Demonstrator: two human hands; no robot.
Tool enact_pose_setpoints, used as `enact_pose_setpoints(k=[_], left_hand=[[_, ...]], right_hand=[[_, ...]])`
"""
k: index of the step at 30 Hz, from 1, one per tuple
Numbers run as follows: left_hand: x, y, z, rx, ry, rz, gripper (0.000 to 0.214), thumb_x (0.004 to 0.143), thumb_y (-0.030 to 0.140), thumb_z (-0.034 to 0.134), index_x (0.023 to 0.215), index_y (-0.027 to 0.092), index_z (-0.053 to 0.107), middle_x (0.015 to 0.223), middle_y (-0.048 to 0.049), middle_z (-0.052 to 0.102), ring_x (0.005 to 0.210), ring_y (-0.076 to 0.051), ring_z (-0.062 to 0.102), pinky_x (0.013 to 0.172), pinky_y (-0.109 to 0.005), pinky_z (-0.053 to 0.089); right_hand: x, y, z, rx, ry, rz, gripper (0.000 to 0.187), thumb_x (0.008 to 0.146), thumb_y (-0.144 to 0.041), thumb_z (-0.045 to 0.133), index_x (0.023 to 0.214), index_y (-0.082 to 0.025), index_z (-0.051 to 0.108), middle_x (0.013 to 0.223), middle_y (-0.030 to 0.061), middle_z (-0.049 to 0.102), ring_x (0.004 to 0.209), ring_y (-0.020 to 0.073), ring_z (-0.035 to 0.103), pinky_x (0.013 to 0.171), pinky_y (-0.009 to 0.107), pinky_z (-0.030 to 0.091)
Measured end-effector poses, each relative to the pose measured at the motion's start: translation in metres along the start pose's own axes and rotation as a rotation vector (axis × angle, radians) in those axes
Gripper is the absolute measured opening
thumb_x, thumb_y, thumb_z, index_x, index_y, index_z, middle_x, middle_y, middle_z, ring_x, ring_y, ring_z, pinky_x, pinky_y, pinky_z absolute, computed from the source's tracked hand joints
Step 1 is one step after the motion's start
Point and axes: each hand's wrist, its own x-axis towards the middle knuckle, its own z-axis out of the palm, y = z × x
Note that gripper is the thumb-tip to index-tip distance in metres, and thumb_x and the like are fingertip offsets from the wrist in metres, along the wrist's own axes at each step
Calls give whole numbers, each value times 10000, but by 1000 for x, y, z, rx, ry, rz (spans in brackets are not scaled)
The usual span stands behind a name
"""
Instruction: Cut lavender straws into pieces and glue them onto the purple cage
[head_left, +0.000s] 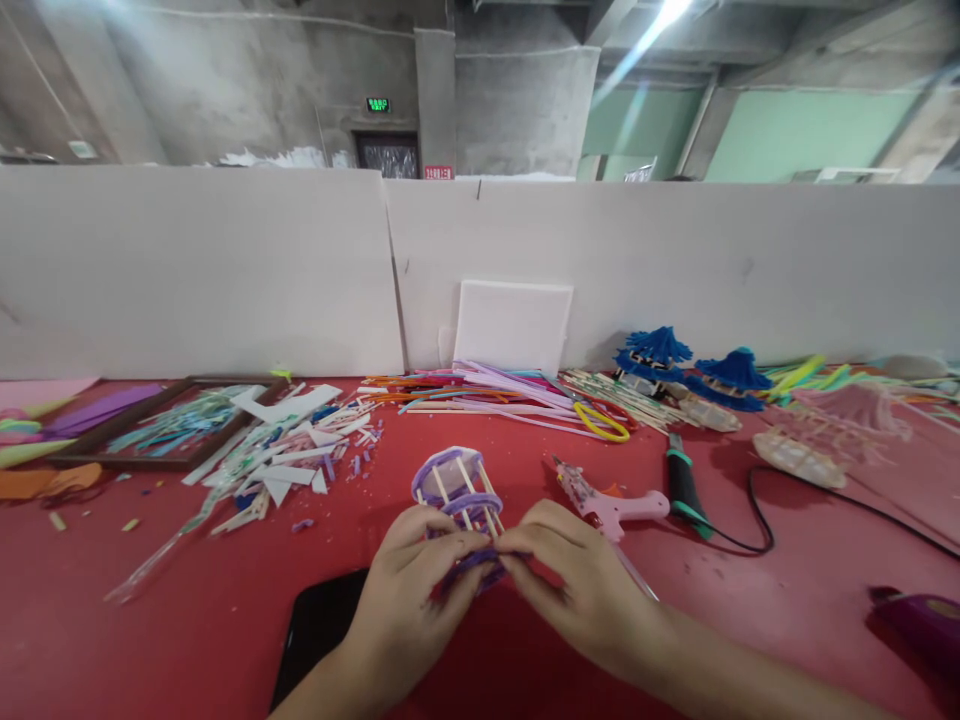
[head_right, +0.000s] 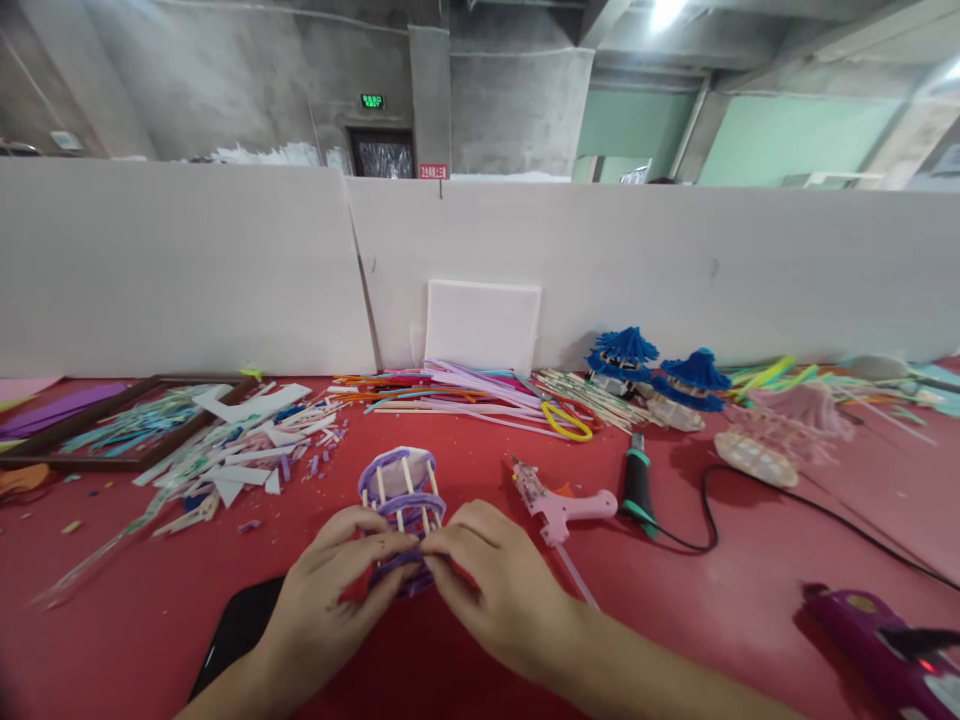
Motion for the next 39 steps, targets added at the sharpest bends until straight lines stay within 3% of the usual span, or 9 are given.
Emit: enact_pose_setpoints(k=[11,20,31,39], left_hand=[[-3,-2,3,9,-22,-54,161,770,178,684,913,231,630,813,0,693,805,-164,634,868,-352,488],[1,-1,5,-106,21,-121,114,773,134,660,843,224,669,806,-19,670,800,-131,644,712,-200,537],[2,1,2,-134,14,-127,172,740,91,665,828,238,669,806,-12,658,776,-138,650,679,-211,553],[2,5,2,-87,-53,-30,132,806,122,611,869,214,682,824,-47,659,794,-149,637,690,-236,556]], right_hand=[[-1,-1,-1,3,0,-16,114,895,-118,517,935,-164,613,800,43,621,739,146,557,655,241,457],[1,4,-6,-8,-50,-44,156,932,-136,467,939,-174,618,809,42,590,748,153,506,655,263,433],[5,1,-9,-166,-26,-164,223,958,-133,403,901,-165,616,804,47,604,741,163,468,669,273,426],[-1,-2,-5,-244,-117,-160,254,904,-29,337,812,-155,537,799,67,571,761,191,460,688,344,421]])
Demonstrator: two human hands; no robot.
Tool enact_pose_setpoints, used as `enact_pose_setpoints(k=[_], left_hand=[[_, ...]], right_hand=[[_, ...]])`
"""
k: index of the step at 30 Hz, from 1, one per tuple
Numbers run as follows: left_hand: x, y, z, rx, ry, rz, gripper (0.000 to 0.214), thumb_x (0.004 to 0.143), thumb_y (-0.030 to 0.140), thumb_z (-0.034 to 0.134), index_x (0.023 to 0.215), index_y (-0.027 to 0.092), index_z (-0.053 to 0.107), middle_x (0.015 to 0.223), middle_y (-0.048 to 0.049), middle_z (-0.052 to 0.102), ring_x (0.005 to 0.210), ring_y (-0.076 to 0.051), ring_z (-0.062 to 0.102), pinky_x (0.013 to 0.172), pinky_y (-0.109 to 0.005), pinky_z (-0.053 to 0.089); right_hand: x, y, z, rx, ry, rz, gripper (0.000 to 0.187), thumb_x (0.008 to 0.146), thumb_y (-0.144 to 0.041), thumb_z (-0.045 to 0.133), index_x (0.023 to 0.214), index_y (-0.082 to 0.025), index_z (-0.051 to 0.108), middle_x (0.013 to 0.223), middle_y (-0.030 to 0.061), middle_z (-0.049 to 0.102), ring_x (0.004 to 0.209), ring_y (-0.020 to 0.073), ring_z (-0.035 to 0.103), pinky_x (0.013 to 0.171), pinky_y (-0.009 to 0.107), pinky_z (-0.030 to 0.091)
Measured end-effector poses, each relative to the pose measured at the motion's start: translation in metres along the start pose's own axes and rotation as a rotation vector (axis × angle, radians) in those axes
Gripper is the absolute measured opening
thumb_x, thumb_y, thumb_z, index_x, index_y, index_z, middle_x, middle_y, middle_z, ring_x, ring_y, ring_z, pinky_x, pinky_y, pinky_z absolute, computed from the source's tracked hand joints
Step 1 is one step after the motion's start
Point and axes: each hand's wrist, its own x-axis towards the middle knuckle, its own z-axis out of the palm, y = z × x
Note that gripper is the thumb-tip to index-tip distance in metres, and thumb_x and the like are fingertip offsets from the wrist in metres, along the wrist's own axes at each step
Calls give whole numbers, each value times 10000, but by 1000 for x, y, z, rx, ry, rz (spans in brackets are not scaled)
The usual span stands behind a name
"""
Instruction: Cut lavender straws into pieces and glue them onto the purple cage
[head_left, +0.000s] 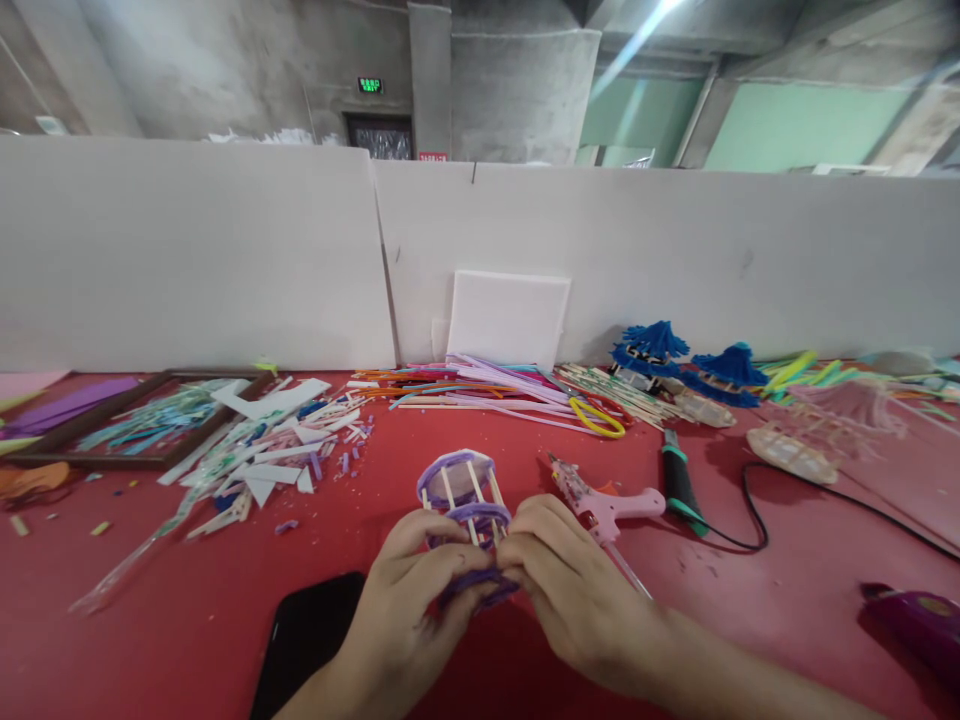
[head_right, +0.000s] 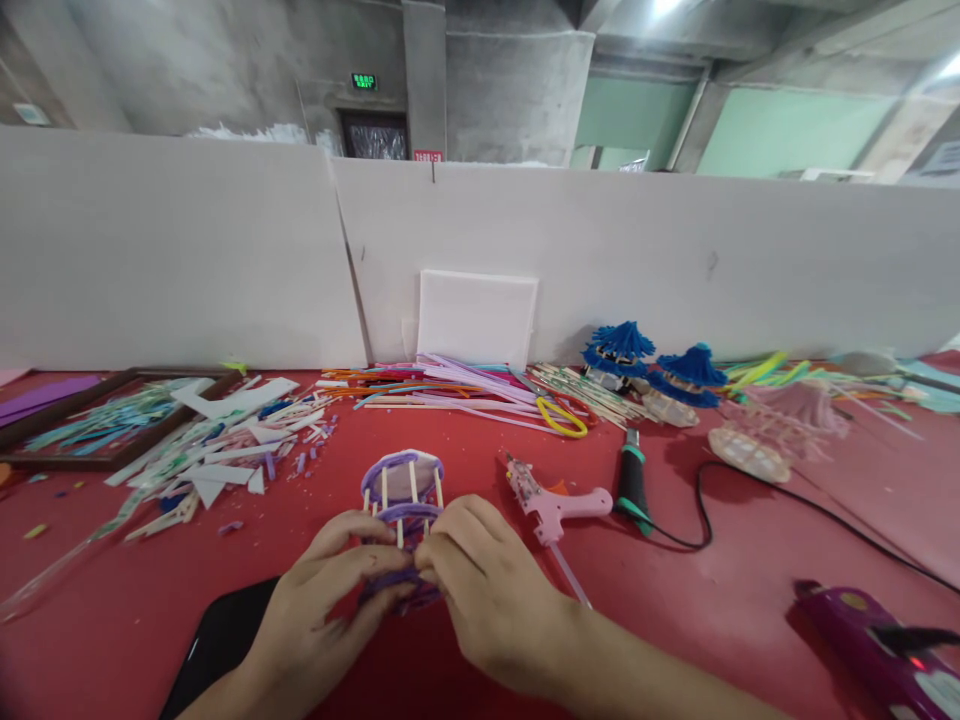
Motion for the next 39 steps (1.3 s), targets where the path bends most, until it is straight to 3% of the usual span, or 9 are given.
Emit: enact_pose_setpoints(k=[5,8,11,14,17,23,29,35,39], left_hand=[[-1,-1,-1,-8,11,-6,134,787,100,613,849,208,663,826,-42,648,805,-146,629,697,-223,548],[-1,-3,-1,-1,41,-26,138,780,99,623,853,211,656,829,-34,659,811,-140,634,702,-210,546],[-1,-3,-1,3,69,-39,131,783,112,632,858,218,650,820,-25,671,829,-144,636,731,-221,545],[-2,-3,-1,3,91,-58,137,783,130,651,878,228,646,805,-17,678,826,-148,636,726,-232,548],[-2,-3,-1,6,103,-79,131,782,150,659,883,232,652,794,-17,685,810,-155,638,701,-243,552],[0,-2,-2,11,113,-62,103,782,157,655,855,229,665,758,-10,690,790,-155,642,674,-237,556],[0,-1,-2,9,108,-40,91,783,157,659,847,221,664,774,-17,689,791,-147,640,675,-221,556],[1,0,-3,7,63,-43,101,781,148,655,850,220,671,774,-17,694,793,-146,642,675,-218,555],[0,-1,-1,42,62,-38,96,786,164,651,856,223,680,778,-17,702,811,-157,647,688,-238,561]], right_hand=[[-1,0,2,22,60,18,186,927,-74,388,909,-182,539,839,52,584,811,195,522,760,348,462],[-2,4,2,-27,253,110,123,911,-227,540,1029,-191,536,986,82,585,991,231,537,870,379,466],[-2,8,0,-50,387,118,125,832,-241,663,899,-210,562,951,65,575,1048,244,527,930,415,446],[-1,7,-3,-29,374,45,111,791,-173,687,797,-222,588,885,36,578,966,219,547,901,417,464],[0,5,-3,-47,374,47,170,777,-190,693,928,-232,626,974,57,596,985,235,539,895,441,466],[1,1,1,13,352,126,132,811,-165,636,903,-246,686,1103,69,568,1075,244,507,951,456,423],[4,-5,2,132,320,248,131,806,-147,625,837,-247,702,1103,68,571,1063,231,526,944,434,431],[6,-2,3,365,209,424,93,795,-181,643,816,-232,718,1154,78,560,1068,227,551,934,402,464],[5,0,3,405,196,446,84,806,-199,641,823,-223,720,1124,77,552,1062,223,550,940,395,464]])
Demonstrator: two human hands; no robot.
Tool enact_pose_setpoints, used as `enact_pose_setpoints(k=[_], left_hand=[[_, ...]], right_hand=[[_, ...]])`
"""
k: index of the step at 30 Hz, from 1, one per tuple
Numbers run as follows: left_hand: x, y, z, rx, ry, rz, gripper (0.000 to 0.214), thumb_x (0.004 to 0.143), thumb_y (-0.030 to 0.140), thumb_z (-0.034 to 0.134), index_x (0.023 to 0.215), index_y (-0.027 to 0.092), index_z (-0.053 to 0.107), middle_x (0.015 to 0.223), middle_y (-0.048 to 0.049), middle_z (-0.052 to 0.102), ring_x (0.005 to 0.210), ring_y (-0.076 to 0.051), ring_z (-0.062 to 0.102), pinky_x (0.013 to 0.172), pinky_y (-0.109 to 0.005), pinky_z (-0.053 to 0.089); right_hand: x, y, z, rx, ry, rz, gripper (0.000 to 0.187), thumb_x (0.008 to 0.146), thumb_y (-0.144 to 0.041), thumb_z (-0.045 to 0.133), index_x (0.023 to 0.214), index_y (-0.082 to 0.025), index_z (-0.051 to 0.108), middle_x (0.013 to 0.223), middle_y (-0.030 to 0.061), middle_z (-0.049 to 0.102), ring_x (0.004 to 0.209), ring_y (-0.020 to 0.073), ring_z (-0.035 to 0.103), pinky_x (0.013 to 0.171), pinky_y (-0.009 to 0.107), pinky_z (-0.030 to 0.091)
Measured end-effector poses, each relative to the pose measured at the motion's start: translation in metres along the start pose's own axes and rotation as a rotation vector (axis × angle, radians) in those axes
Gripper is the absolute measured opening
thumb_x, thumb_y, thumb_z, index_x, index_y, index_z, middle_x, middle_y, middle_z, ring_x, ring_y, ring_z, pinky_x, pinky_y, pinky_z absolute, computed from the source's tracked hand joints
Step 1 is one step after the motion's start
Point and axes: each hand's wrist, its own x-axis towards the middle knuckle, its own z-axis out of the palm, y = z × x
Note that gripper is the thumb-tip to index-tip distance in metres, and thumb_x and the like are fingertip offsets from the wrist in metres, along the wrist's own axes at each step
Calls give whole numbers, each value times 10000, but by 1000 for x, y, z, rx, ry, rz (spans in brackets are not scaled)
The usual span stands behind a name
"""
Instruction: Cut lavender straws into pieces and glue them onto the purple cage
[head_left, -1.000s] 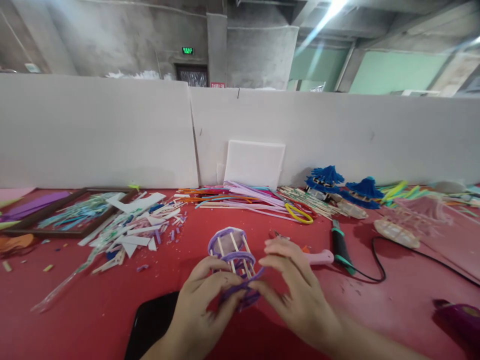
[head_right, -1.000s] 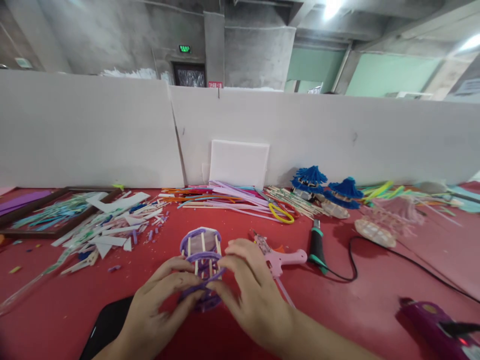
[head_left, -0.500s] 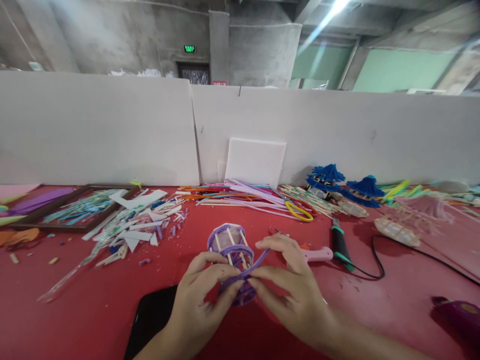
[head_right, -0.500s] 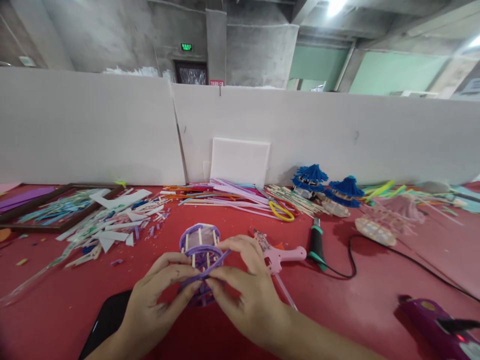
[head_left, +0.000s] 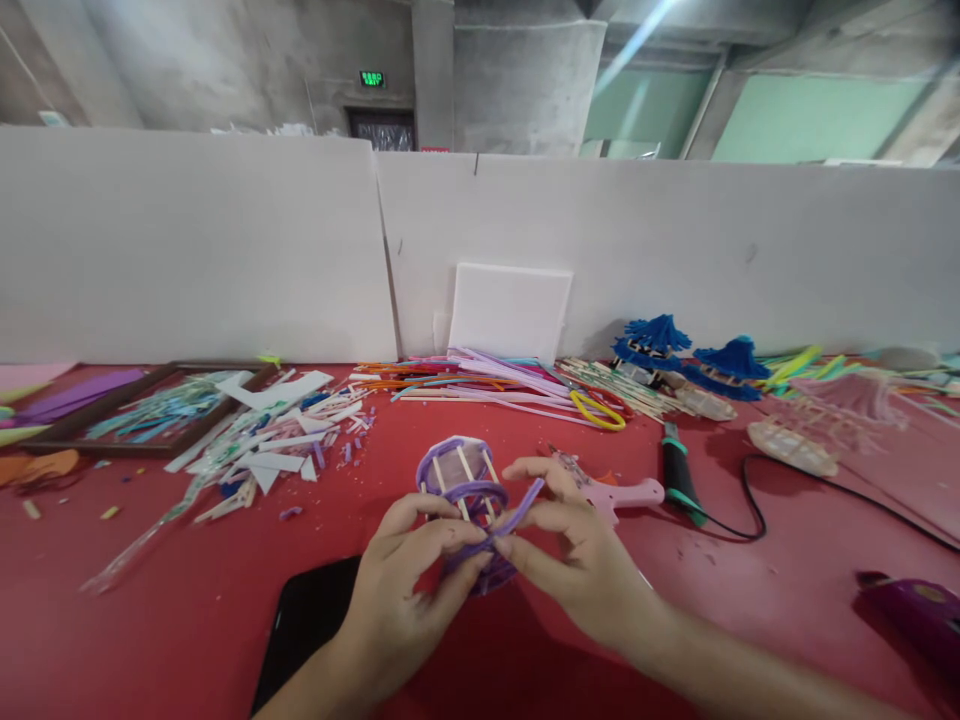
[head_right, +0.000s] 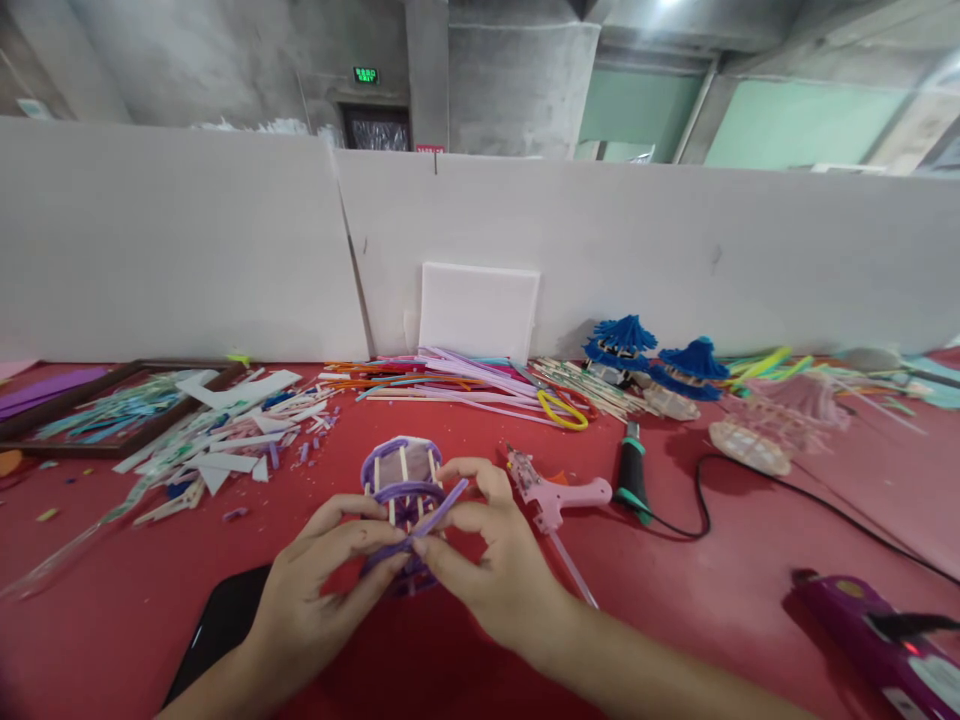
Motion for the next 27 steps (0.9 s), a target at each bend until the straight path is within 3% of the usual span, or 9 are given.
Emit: enact_pose_setpoints(k=[16,20,24,27], left_hand=[[-5,-3,3,47,-43,74,173,788,115,649,921,226,655,814,-6,720,877,-172,608,738,-262,540],[-5,-3,1,59,-31,33,151,793,127,642,903,228,664,824,-15,701,876,-170,609,748,-263,536],[-3,-6,-4,14,71,-110,106,807,171,624,892,224,658,841,-22,648,845,-153,622,735,-241,536],[-2,-8,-5,-57,146,-243,113,834,182,591,925,226,643,879,-17,632,844,-138,632,759,-231,532]], right_hand=[[0,-4,-4,-261,20,-320,151,772,-96,593,832,-226,639,1005,60,589,1003,242,499,922,422,431],[10,-4,-13,-297,-40,-376,123,819,-120,576,878,-224,606,1006,62,613,999,229,514,895,391,450],[27,15,-46,-446,-77,-240,190,882,-186,499,1060,-200,563,1082,99,618,1048,235,551,918,422,448],[23,42,-74,-695,-294,-29,378,799,-140,481,1173,-145,539,1163,151,599,1119,281,543,940,445,440]])
